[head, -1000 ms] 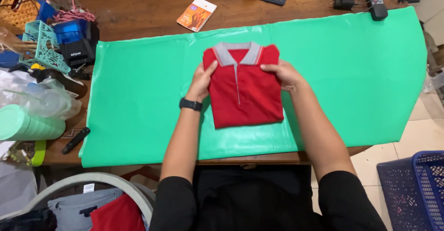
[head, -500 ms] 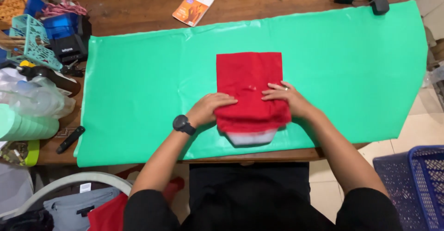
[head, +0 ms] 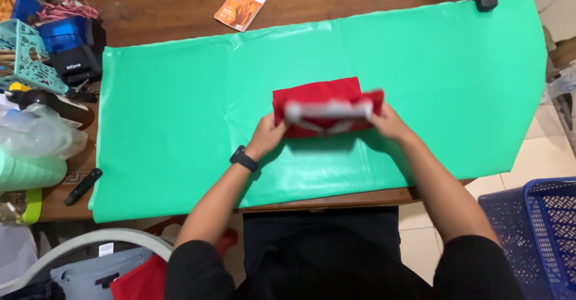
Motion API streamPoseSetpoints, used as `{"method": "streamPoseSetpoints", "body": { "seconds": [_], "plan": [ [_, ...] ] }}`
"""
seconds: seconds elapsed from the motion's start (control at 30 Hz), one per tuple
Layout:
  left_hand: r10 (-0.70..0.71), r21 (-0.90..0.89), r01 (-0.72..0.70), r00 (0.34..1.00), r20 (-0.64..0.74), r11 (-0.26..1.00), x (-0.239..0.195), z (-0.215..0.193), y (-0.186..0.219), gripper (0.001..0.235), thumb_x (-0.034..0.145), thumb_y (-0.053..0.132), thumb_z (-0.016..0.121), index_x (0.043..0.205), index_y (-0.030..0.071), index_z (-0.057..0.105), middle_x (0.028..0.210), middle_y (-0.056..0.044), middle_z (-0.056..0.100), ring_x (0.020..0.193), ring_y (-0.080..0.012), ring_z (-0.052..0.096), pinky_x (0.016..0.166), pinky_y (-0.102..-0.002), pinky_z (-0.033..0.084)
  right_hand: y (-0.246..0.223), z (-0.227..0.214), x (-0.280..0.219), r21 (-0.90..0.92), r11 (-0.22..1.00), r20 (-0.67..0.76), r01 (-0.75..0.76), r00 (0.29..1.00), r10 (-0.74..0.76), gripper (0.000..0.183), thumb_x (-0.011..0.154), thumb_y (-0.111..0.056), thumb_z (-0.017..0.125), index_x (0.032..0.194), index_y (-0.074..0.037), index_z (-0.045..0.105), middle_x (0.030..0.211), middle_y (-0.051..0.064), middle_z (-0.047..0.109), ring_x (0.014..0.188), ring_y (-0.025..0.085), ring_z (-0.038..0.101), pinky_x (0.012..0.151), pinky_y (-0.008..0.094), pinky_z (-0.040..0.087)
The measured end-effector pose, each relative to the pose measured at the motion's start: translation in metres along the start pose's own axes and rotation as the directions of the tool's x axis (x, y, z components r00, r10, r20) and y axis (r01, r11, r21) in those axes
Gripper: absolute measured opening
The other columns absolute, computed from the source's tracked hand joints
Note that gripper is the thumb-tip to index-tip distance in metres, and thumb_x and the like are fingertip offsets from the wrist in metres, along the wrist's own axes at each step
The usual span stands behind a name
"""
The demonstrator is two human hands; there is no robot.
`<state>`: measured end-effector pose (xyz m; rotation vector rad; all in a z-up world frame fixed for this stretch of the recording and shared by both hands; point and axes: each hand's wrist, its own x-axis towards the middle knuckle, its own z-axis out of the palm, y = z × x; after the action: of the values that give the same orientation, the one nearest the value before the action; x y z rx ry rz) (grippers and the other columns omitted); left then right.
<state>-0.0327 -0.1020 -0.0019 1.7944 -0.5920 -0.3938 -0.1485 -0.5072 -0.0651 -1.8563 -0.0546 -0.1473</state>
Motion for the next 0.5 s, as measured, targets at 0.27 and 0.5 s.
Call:
{"method": "streamPoseSetpoints", "body": {
  "seconds": [0.27, 0.5],
  "plan": [
    [-0.31, 0.081, 0.369, 0.864, -0.397, 0.926, 0.034, 0.031, -0.034, 0.05, 0.109, 0.061, 0.062, 0.115, 0.012, 0.064, 0.106, -0.023, 0.079, 0.111, -0.044, 0.077, 0.094, -0.053, 0.059, -0.016, 0.045, 0.049, -0.26, 0.843, -0.419, -0.47, 0.842, 0.34, 0.041, 0.105, -0.062, 0.08, 0.122, -0.026, 0.067, 0.099, 0.002, 0.081, 0.098, 0.026, 0.08, 0.081, 0.043, 0.059],
    [0.692, 0.829, -0.288, 0.705, -0.155, 0.479, -0.005, 0.069, 0.053, 0.062, 0.114, 0.042, 0.062, 0.163, 0.004, 0.056, 0.167, -0.029, 0.049, 0.159, -0.0508, 0.042, 0.13, -0.062, 0.033, -0.12, 0.11, 0.026, -0.906, 0.377, -0.064, 0.192, 0.819, -0.571, 0.07, 0.12, -0.058, 0.04, 0.173, -0.012, 0.048, 0.175, 0.016, 0.047, 0.163, 0.042, 0.035, 0.13, 0.063, 0.02]
  ]
}}
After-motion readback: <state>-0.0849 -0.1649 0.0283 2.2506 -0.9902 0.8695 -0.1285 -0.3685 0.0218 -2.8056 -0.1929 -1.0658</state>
